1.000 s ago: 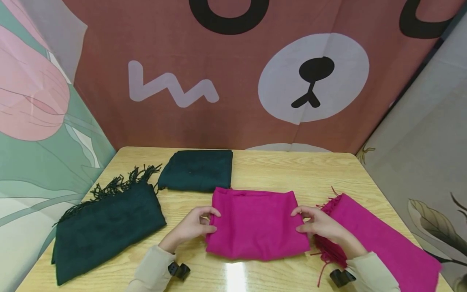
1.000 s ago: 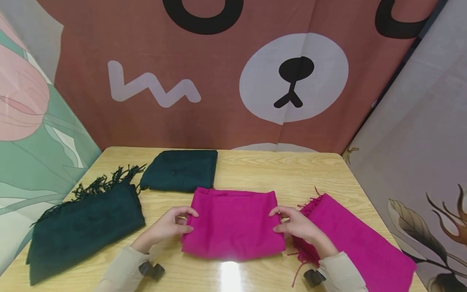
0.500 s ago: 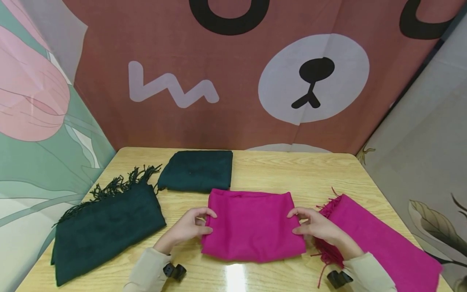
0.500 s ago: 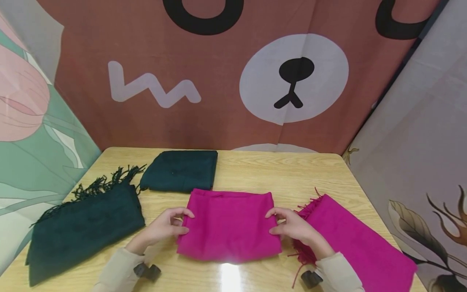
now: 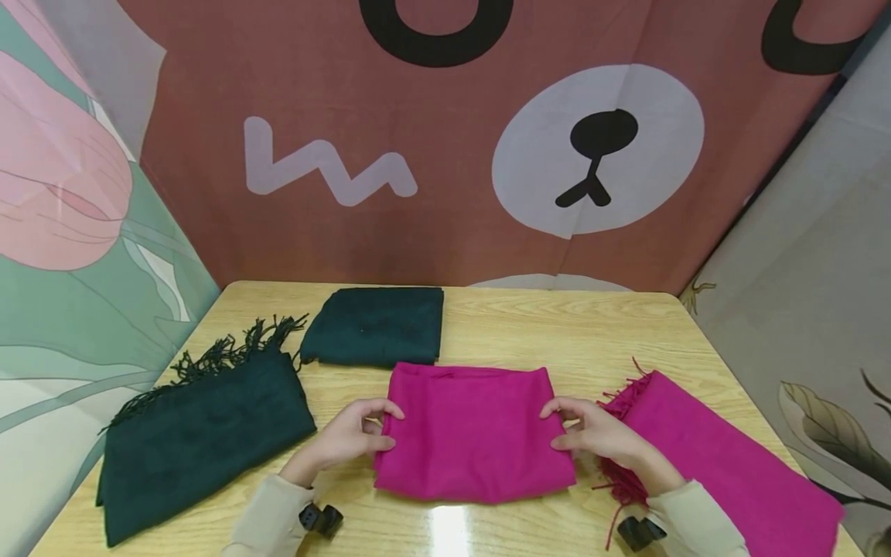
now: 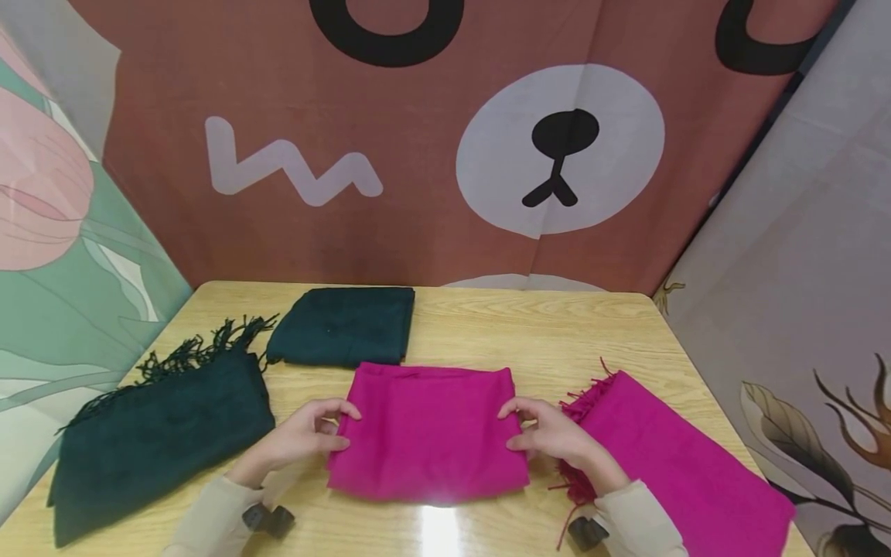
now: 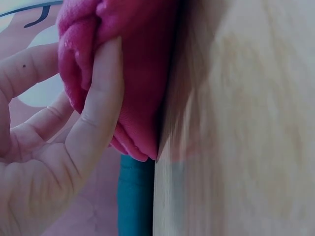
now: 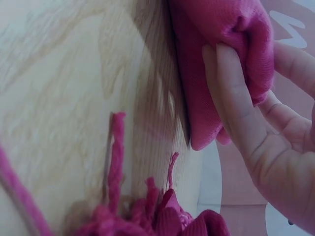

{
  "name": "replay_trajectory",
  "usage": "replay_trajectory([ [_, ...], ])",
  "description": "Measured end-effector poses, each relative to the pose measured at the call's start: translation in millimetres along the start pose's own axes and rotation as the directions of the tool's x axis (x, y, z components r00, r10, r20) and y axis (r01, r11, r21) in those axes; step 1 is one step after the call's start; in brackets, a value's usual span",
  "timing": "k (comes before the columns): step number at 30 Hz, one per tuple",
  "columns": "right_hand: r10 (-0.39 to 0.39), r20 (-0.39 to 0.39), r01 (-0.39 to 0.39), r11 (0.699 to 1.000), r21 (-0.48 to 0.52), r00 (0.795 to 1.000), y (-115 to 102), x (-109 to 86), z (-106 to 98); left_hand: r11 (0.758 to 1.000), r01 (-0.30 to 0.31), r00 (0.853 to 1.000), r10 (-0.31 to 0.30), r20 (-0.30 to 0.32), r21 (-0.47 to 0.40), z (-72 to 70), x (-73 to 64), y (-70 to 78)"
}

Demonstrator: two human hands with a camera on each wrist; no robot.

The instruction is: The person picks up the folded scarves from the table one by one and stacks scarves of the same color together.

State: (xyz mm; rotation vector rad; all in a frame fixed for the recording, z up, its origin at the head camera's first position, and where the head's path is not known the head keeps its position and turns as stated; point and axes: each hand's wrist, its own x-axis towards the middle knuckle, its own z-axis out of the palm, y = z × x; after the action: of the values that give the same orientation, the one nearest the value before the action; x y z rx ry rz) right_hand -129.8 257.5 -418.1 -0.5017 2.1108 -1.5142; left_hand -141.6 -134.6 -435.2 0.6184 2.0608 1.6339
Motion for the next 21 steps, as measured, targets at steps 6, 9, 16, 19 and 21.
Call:
replay_trajectory([
  [6,0.019,0.011,-0.019,1.0,-0.003,1.0,-0.1,1.4,1.6,1.0,-0.001,1.0,0.001,0.009,-0.015,-2.4,-3.0,-2.6],
  [9,0.035,0.013,-0.035,0.999,0.009,0.999,0.7,2.6,2.5,1.0,0.0,1.0,0.0,0.007,-0.023,-3.8,-4.3,-3.5],
  [16,0.047,0.033,-0.049,0.998,0.048,0.998,1.4,4.3,3.8,0.999,0.007,1.0,-0.006,0.009,-0.034,-6.5,-6.8,-2.3],
  [19,0.037,0.043,-0.039,0.998,0.045,0.998,1.9,5.0,4.1,1.0,0.008,1.0,-0.007,0.01,-0.025,-7.7,-7.4,-2.4],
  [21,0.035,0.048,-0.037,0.998,0.049,0.998,2.1,5.6,4.3,1.0,0.003,1.0,-0.003,0.012,-0.019,-8.4,-7.7,-2.2],
])
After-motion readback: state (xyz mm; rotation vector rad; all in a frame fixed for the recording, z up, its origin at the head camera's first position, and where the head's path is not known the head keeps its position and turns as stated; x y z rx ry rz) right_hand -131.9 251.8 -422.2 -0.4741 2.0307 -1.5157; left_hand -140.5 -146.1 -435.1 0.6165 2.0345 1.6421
